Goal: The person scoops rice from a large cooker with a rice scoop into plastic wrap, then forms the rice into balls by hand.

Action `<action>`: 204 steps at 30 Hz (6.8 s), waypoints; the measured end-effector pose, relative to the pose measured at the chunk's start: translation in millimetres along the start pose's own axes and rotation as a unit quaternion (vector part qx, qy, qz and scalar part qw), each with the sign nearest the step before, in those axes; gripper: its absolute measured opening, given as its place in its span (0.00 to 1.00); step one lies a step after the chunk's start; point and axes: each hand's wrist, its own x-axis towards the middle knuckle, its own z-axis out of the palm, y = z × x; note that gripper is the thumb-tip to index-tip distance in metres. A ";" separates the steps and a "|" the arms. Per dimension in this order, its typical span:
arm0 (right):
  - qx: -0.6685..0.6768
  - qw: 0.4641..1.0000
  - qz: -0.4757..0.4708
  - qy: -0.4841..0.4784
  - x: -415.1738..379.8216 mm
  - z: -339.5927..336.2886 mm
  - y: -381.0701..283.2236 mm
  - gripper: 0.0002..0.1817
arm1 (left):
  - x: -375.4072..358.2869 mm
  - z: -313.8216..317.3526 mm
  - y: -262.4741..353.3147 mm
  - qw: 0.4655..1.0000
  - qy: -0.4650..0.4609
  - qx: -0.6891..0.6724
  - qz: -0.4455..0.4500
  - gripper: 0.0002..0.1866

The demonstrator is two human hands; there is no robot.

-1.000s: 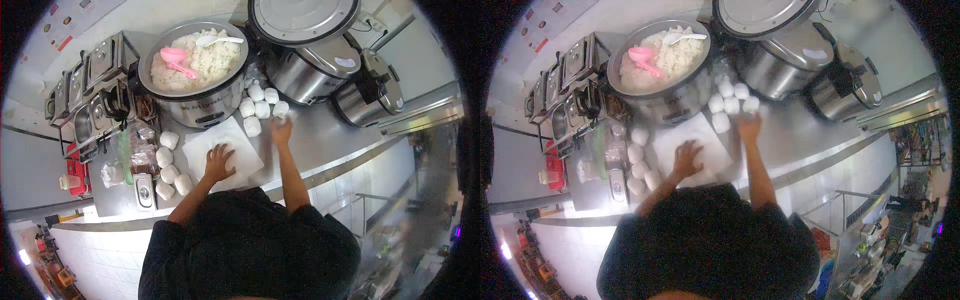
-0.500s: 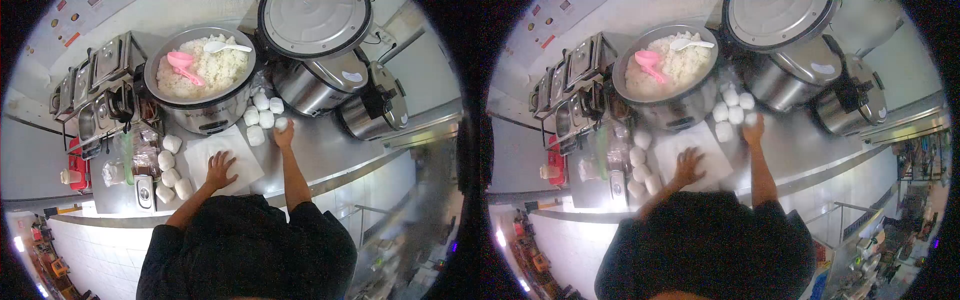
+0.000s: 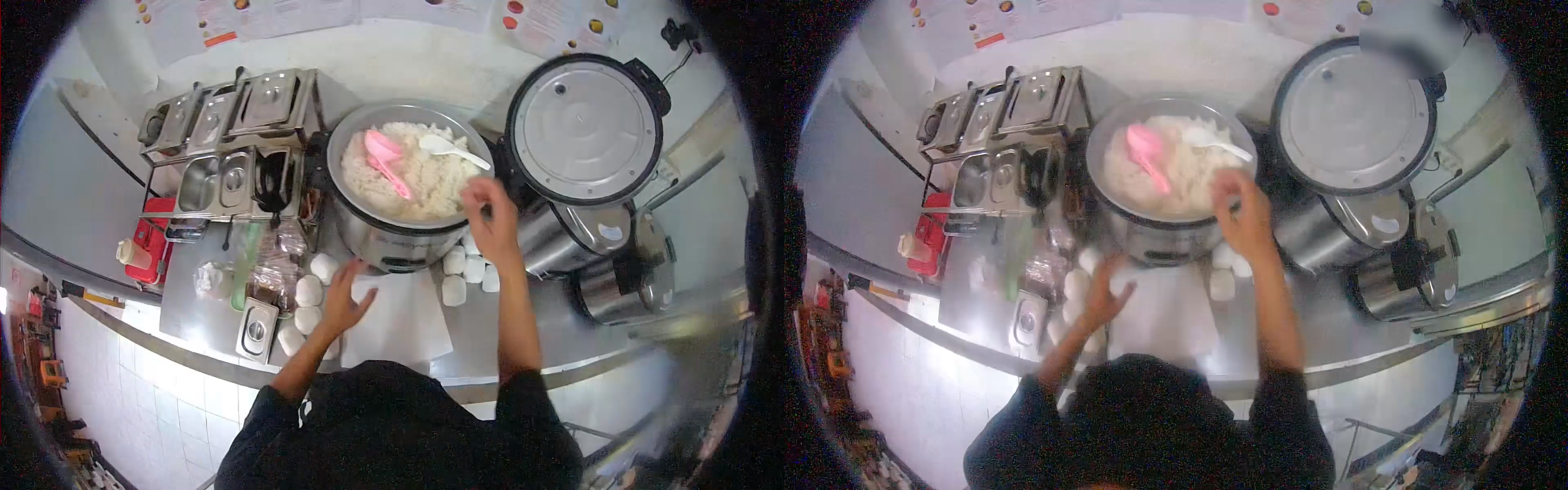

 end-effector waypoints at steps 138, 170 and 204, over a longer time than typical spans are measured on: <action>-0.371 0.891 0.192 -0.177 64.3 55.9 53.7 0.34 | 166.7 -104.9 23.8 0.918 -0.223 -0.237 -0.224 0.22; 0.508 0.730 0.457 0.015 -198.7 129.5 -53.5 0.30 | -61.8 -13.0 72.5 0.784 -0.138 -0.545 -0.261 0.13; -0.080 0.921 0.267 -0.273 -360.8 75.4 41.4 0.13 | -148.2 17.2 -82.5 0.968 -0.200 -0.003 0.154 0.15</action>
